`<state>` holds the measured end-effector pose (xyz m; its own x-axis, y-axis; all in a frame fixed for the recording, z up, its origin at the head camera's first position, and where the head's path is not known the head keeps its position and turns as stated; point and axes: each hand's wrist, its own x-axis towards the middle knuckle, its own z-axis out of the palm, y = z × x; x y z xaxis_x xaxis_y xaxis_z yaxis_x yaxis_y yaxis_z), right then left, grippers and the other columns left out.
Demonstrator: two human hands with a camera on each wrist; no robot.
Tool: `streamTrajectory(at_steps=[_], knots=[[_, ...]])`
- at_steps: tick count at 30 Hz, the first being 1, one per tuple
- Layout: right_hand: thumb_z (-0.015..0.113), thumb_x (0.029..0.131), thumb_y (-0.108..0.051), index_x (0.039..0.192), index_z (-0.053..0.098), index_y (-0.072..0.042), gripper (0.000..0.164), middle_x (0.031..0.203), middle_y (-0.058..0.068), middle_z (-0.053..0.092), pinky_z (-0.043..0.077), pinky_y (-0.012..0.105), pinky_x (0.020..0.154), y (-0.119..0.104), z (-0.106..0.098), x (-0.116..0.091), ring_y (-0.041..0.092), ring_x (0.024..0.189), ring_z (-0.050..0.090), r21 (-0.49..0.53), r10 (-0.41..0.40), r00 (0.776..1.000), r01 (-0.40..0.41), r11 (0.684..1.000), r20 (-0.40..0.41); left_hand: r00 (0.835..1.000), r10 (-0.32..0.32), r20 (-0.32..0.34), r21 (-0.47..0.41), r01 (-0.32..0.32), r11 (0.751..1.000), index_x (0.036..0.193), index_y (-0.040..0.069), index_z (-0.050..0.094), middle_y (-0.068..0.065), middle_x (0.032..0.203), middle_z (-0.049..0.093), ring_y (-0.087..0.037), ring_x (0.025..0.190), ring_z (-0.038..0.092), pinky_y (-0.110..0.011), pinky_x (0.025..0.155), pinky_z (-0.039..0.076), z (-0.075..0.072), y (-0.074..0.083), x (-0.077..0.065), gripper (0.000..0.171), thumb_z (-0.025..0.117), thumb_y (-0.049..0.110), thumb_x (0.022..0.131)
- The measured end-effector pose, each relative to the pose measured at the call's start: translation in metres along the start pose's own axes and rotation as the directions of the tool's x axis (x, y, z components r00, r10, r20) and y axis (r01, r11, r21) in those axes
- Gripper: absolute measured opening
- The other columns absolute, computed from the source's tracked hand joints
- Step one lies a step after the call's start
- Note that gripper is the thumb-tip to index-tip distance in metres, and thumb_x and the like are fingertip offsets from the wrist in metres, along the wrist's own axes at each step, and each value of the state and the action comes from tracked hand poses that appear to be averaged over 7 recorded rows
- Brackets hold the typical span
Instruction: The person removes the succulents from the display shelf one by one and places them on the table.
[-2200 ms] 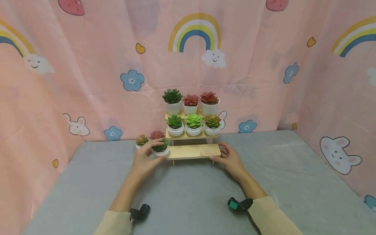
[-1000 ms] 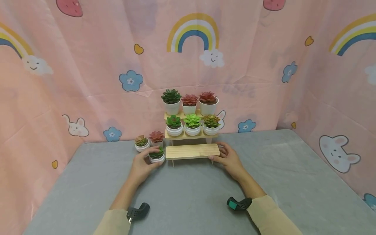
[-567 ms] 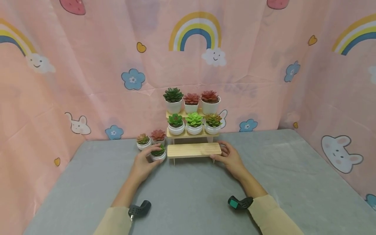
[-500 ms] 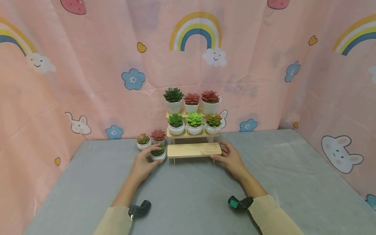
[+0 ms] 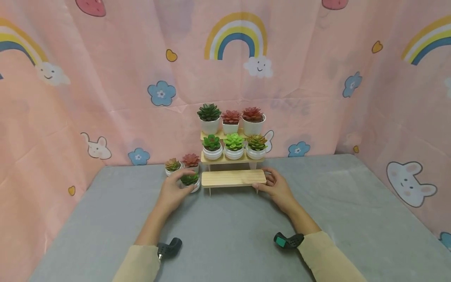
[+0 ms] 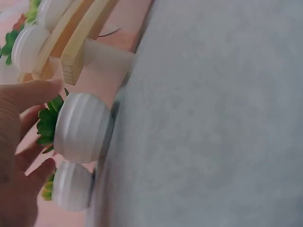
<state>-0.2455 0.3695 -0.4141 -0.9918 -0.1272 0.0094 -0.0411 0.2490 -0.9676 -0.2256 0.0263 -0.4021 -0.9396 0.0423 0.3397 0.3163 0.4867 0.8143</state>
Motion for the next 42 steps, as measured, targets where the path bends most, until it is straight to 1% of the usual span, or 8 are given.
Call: streamTrajectory(at_steps=[6, 13, 17, 18, 26, 32, 38, 42], knots=[[0.077, 0.09, -0.013, 0.15, 0.037, -0.003, 0.073, 0.143, 0.027, 0.055, 0.053, 0.014, 0.082, -0.001, -0.003, -0.001, 0.014, 0.117, 0.064, 0.016, 0.005, 1.0, -0.005, 1.0, -0.008, 0.999, 0.025, -0.047, -0.024, -0.026, 0.999, 0.12, 0.01, 0.071, -0.01, 0.123, 0.071, -0.031, 0.124, 0.063, -0.054, 0.112, 0.046, 0.002, 0.028, 0.014, 0.039, 0.081, 0.006, 0.084], [0.076, 0.091, -0.013, 0.151, 0.034, -0.001, 0.074, 0.145, 0.028, 0.053, 0.053, 0.014, 0.083, 0.001, -0.006, -0.001, 0.017, 0.121, 0.063, 0.023, -0.004, 1.0, 0.004, 1.0, 0.0, 0.994, 0.076, -0.083, -0.122, -0.086, 0.989, 0.13, 0.009, 0.065, -0.018, 0.123, 0.068, -0.042, 0.105, 0.067, -0.058, 0.092, 0.055, 0.011, 0.06, 0.036, 0.049, 0.081, 0.006, 0.084], [0.076, 0.091, -0.013, 0.151, 0.035, -0.002, 0.074, 0.144, 0.028, 0.053, 0.053, 0.014, 0.083, 0.001, -0.006, -0.002, 0.019, 0.122, 0.063, 0.025, -0.001, 1.0, 0.001, 1.0, -0.003, 0.988, 0.125, -0.089, -0.126, -0.136, 0.983, 0.129, 0.012, 0.066, -0.012, 0.136, 0.064, -0.032, 0.112, 0.063, -0.051, 0.101, 0.054, 0.017, 0.07, 0.049, 0.046, 0.079, 0.005, 0.085], [0.076, 0.091, -0.013, 0.151, 0.036, -0.002, 0.073, 0.144, 0.028, 0.053, 0.053, 0.014, 0.083, 0.001, -0.006, -0.002, 0.02, 0.122, 0.062, 0.025, 0.0, 1.0, 0.0, 1.0, -0.003, 0.986, 0.139, -0.093, -0.118, -0.15, 0.982, 0.128, 0.012, 0.066, -0.01, 0.139, 0.063, -0.031, 0.108, 0.063, -0.05, 0.105, 0.052, 0.018, 0.071, 0.052, 0.046, 0.079, 0.005, 0.085], [0.076, 0.09, -0.013, 0.151, 0.035, -0.002, 0.074, 0.144, 0.027, 0.054, 0.052, 0.014, 0.083, 0.0, -0.003, -0.001, 0.028, 0.127, 0.06, 0.017, -0.003, 1.0, 0.003, 1.0, 0.002, 0.98, 0.19, -0.064, -0.102, -0.196, 0.975, 0.124, 0.013, 0.068, -0.004, 0.143, 0.062, -0.024, 0.141, 0.05, -0.05, 0.123, 0.034, 0.021, 0.069, 0.071, 0.042, 0.081, 0.008, 0.084], [0.077, 0.09, -0.013, 0.152, 0.035, -0.001, 0.075, 0.144, 0.027, 0.054, 0.053, 0.015, 0.083, 0.002, -0.001, 0.0, 0.029, 0.128, 0.06, 0.022, -0.005, 1.0, 0.005, 1.0, 0.004, 0.985, 0.171, -0.031, -0.105, -0.173, 0.979, 0.124, 0.012, 0.069, -0.006, 0.14, 0.064, -0.026, 0.138, 0.053, -0.051, 0.121, 0.037, 0.024, 0.067, 0.077, 0.04, 0.081, 0.01, 0.085], [0.078, 0.09, -0.015, 0.152, 0.035, -0.002, 0.077, 0.144, 0.026, 0.055, 0.053, 0.015, 0.084, 0.003, 0.0, 0.0, 0.027, 0.127, 0.061, 0.021, -0.006, 1.0, 0.006, 1.0, 0.005, 0.99, 0.13, -0.048, -0.162, -0.137, 0.977, 0.12, 0.01, 0.071, -0.007, 0.14, 0.064, -0.027, 0.137, 0.054, -0.058, 0.116, 0.041, 0.027, 0.065, 0.078, 0.039, 0.082, 0.007, 0.083], [0.078, 0.089, -0.015, 0.152, 0.035, -0.002, 0.077, 0.143, 0.026, 0.055, 0.053, 0.015, 0.084, 0.001, 0.0, 0.0, 0.024, 0.125, 0.062, 0.021, -0.009, 1.0, 0.009, 1.0, 0.002, 0.991, 0.122, -0.05, -0.141, -0.128, 0.982, 0.121, 0.011, 0.07, -0.004, 0.143, 0.062, -0.026, 0.138, 0.053, -0.058, 0.112, 0.045, 0.03, 0.062, 0.078, 0.041, 0.084, 0.008, 0.082]])
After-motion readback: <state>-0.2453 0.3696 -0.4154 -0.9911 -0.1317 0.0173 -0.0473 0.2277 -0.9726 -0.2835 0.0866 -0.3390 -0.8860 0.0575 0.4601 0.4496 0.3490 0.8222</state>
